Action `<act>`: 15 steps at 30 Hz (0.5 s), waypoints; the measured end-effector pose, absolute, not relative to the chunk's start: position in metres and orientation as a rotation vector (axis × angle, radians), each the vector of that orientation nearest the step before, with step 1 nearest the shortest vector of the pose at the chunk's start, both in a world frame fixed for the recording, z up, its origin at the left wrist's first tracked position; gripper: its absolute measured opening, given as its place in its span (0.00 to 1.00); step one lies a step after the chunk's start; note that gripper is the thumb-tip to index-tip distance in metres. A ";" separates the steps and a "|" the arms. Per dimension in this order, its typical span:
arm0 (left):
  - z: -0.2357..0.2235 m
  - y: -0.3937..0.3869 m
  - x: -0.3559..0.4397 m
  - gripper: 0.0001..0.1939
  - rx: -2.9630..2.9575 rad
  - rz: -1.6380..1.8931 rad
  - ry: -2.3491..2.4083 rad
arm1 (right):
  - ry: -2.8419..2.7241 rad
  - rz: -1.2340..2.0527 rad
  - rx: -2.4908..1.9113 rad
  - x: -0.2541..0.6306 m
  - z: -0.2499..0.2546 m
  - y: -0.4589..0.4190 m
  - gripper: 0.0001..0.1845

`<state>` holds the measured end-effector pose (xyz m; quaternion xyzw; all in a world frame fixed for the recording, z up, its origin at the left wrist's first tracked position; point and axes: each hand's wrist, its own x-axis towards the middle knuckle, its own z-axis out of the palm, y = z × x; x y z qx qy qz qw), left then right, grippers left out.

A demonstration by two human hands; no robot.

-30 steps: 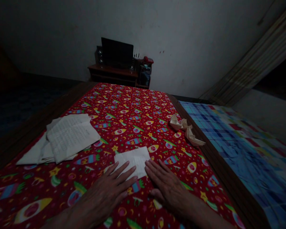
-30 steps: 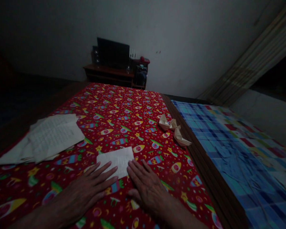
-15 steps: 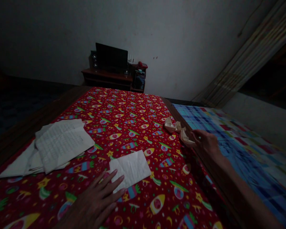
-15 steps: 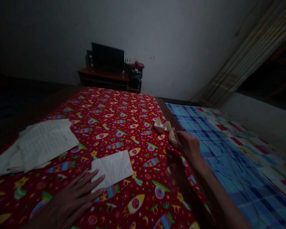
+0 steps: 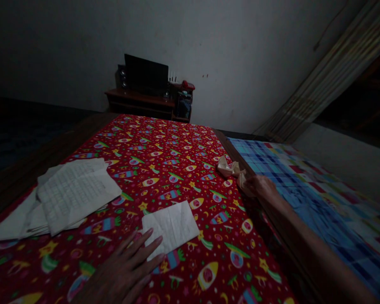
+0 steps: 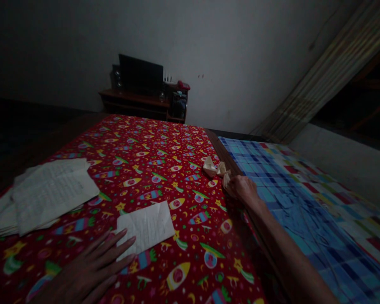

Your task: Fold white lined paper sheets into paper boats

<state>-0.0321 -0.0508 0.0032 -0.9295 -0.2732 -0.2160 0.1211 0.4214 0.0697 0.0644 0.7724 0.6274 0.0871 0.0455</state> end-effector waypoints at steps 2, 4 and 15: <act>0.003 -0.051 -0.032 0.21 -2.709 -0.640 -0.807 | 1.865 0.254 2.359 0.418 0.060 0.071 0.14; 0.002 -0.051 -0.032 0.21 -2.701 -0.634 -0.794 | 1.825 0.270 2.355 0.412 0.058 0.072 0.15; -0.001 -0.052 -0.033 0.23 -2.694 -0.610 -0.810 | 1.822 0.363 2.237 0.390 0.056 0.073 0.15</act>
